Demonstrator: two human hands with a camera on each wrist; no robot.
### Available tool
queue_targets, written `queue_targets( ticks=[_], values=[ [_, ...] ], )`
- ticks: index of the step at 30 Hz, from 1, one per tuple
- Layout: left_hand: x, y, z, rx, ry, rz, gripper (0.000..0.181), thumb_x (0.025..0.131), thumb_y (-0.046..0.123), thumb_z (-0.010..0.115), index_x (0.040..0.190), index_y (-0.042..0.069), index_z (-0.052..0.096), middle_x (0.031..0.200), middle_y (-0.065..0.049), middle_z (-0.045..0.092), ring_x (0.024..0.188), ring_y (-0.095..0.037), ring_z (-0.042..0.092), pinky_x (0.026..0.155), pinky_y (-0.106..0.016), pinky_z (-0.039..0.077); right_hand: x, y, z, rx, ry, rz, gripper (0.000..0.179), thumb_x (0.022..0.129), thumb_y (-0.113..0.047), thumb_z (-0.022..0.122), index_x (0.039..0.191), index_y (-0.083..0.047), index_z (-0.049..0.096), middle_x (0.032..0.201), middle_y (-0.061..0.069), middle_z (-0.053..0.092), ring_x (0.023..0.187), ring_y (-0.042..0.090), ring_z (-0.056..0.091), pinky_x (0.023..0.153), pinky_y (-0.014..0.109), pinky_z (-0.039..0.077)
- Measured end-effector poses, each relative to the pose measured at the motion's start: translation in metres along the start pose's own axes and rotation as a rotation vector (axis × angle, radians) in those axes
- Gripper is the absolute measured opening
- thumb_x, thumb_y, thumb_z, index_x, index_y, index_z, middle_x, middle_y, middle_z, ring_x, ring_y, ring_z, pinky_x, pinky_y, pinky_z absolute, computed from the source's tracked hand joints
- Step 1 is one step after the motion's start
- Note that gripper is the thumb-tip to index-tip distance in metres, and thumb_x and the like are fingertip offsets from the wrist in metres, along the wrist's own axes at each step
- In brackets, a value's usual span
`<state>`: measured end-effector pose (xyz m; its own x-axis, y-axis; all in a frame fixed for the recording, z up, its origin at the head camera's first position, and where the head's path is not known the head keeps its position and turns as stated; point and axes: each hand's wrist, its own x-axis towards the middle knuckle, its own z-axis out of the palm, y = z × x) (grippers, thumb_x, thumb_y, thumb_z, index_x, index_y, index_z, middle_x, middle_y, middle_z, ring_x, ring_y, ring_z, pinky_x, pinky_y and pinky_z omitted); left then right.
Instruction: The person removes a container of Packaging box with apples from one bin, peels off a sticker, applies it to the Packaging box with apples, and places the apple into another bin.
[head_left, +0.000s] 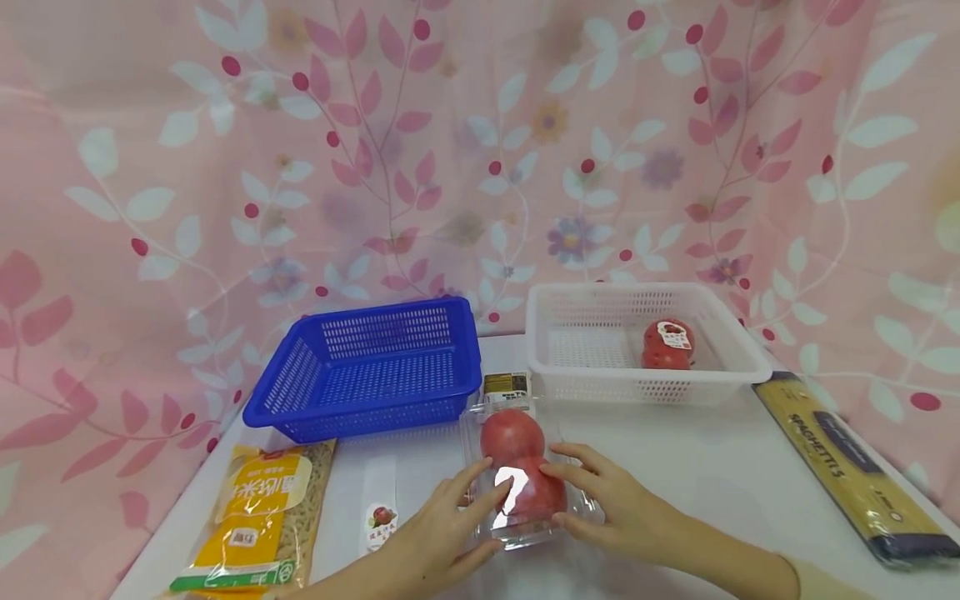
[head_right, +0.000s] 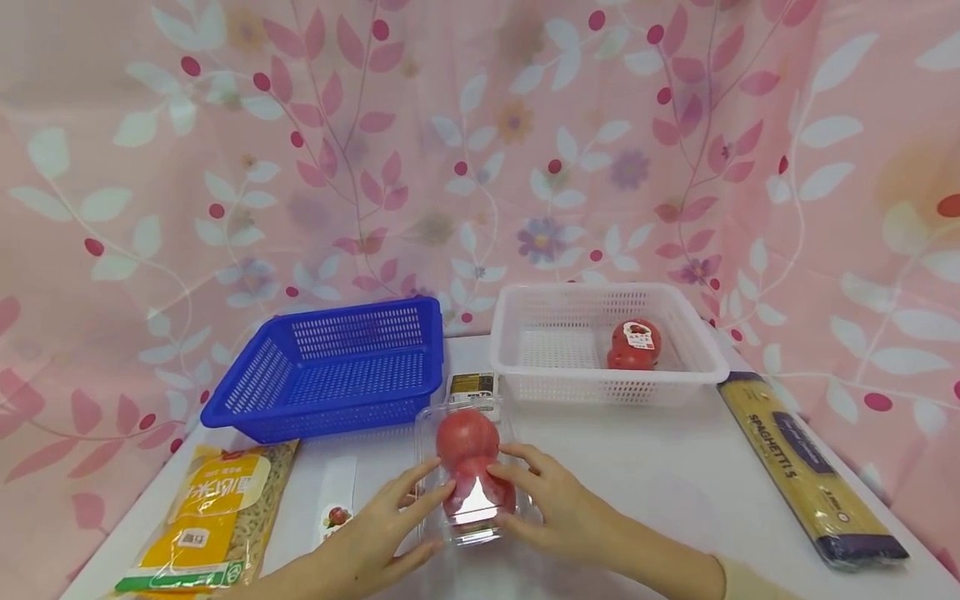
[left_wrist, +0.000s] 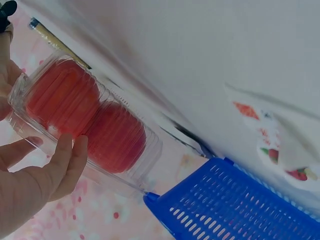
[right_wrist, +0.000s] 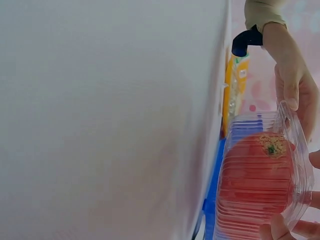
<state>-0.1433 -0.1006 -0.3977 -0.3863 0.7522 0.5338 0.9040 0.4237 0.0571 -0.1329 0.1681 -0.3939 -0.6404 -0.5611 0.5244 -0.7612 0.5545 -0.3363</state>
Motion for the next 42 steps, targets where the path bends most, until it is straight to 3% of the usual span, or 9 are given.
queue_targets(
  ticks=[14, 20, 25, 32, 42],
  values=[
    [-0.007, 0.001, 0.008, -0.078, -0.088, -0.014, 0.052, 0.088, 0.033, 0.060, 0.131, 0.007, 0.046, 0.133, -0.021, 0.039, 0.092, -0.020, 0.059, 0.075, -0.029, 0.052, -0.013, 0.002, 0.017, -0.012, 0.030, -0.052, 0.047, 0.082, -0.031, 0.068, 0.124, -0.013, 0.055, 0.125, 0.005, 0.047, 0.104, 0.026, 0.056, 0.078, 0.039, 0.052],
    [-0.007, 0.001, 0.006, -0.070, -0.143, -0.044, 0.053, 0.088, 0.030, 0.061, 0.131, 0.005, 0.045, 0.134, -0.021, 0.038, 0.094, -0.021, 0.059, 0.076, -0.031, 0.052, -0.014, 0.001, 0.016, -0.020, -0.029, -0.005, 0.049, 0.084, -0.032, 0.066, 0.128, -0.017, 0.052, 0.128, 0.008, 0.047, 0.106, 0.027, 0.055, 0.078, 0.039, 0.052],
    [-0.006, 0.002, 0.003, -0.060, -0.223, -0.084, 0.055, 0.088, 0.031, 0.059, 0.134, 0.007, 0.041, 0.136, -0.021, 0.036, 0.101, -0.027, 0.057, 0.076, -0.034, 0.052, -0.014, -0.003, 0.014, -0.097, -0.089, 0.016, 0.053, 0.084, -0.034, 0.065, 0.131, -0.016, 0.048, 0.130, 0.010, 0.047, 0.108, 0.026, 0.055, 0.078, 0.040, 0.051],
    [-0.006, 0.001, 0.003, -0.032, -0.262, -0.104, 0.059, 0.088, 0.033, 0.058, 0.137, 0.009, 0.036, 0.139, -0.019, 0.034, 0.103, -0.028, 0.057, 0.073, -0.032, 0.053, -0.012, -0.007, 0.012, -0.171, -0.126, 0.025, 0.055, 0.086, -0.036, 0.062, 0.133, -0.014, 0.045, 0.132, 0.008, 0.045, 0.106, 0.019, 0.054, 0.078, 0.037, 0.052],
    [-0.007, 0.000, -0.001, -0.019, -0.331, -0.095, 0.074, 0.083, 0.030, 0.065, 0.142, 0.010, 0.026, 0.142, -0.021, 0.029, 0.109, -0.030, 0.053, 0.074, -0.034, 0.053, -0.011, -0.007, 0.012, -0.257, -0.065, -0.016, 0.054, 0.082, -0.036, 0.066, 0.130, -0.015, 0.049, 0.131, 0.005, 0.046, 0.103, 0.016, 0.051, 0.076, 0.034, 0.052]
  ],
)
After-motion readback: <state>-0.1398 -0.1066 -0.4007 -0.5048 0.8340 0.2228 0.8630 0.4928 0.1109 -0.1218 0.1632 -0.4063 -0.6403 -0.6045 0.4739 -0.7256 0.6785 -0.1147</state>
